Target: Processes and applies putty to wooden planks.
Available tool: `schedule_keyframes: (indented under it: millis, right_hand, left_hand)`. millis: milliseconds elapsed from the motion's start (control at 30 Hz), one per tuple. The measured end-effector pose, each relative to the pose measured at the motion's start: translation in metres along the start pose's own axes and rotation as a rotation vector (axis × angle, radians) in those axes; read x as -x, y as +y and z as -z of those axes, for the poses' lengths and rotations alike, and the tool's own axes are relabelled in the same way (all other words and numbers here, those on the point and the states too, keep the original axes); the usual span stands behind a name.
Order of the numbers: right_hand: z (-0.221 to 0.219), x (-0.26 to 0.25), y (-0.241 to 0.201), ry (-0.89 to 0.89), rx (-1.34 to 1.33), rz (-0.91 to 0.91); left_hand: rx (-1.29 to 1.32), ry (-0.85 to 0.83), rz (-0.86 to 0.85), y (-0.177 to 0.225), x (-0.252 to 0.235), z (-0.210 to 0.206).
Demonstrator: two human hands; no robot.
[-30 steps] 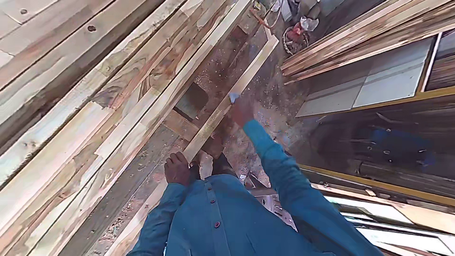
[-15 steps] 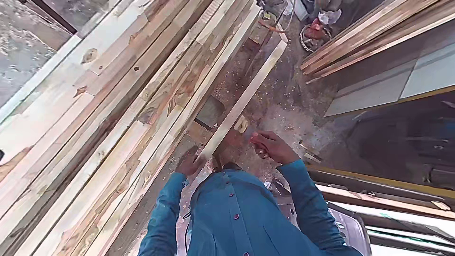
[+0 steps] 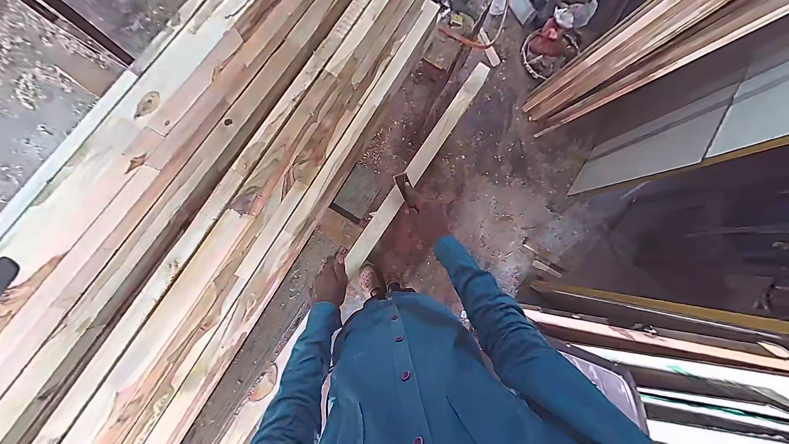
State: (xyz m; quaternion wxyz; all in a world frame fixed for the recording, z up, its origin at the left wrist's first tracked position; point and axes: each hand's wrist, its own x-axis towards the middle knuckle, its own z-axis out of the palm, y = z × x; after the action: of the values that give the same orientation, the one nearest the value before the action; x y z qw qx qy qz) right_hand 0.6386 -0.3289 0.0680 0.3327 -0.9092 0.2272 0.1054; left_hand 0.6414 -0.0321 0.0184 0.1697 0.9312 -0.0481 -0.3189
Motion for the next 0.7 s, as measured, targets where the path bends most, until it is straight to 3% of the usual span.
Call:
schedule_keyframes:
  millis: [100,200,300,367,500,633,700]
  right_hand:
    - [-0.032,0.032,-0.005,-0.081,0.249,-0.042]
    - [-0.008,0.059,-0.023,-0.179,0.241,-0.13]
    - [0.029,0.013,-0.019,0.039,0.122,-0.152]
    - [0.04,-0.016,-0.02,0.063,0.084,-0.217]
    - [0.016,0.013,-0.067,-0.111,0.076,-0.289]
    - [-0.024,0.076,-0.098,-0.322,0.208,-0.168]
    - [-0.024,0.09,-0.103,-0.403,0.243,-0.101]
  left_hand:
    - [-0.047,0.034,0.031,-0.003,0.002,-0.004]
    - [-0.12,0.145,0.171,0.016,0.021,-0.011]
    - [-0.162,0.256,0.166,0.025,0.035,-0.021]
    - [-0.176,0.276,0.152,0.024,0.039,-0.025]
    - [-0.169,0.316,0.129,0.022,0.034,-0.024]
    - [-0.185,0.214,0.158,0.022,0.033,-0.017]
    - [-0.16,0.173,0.16,0.022,0.03,-0.011]
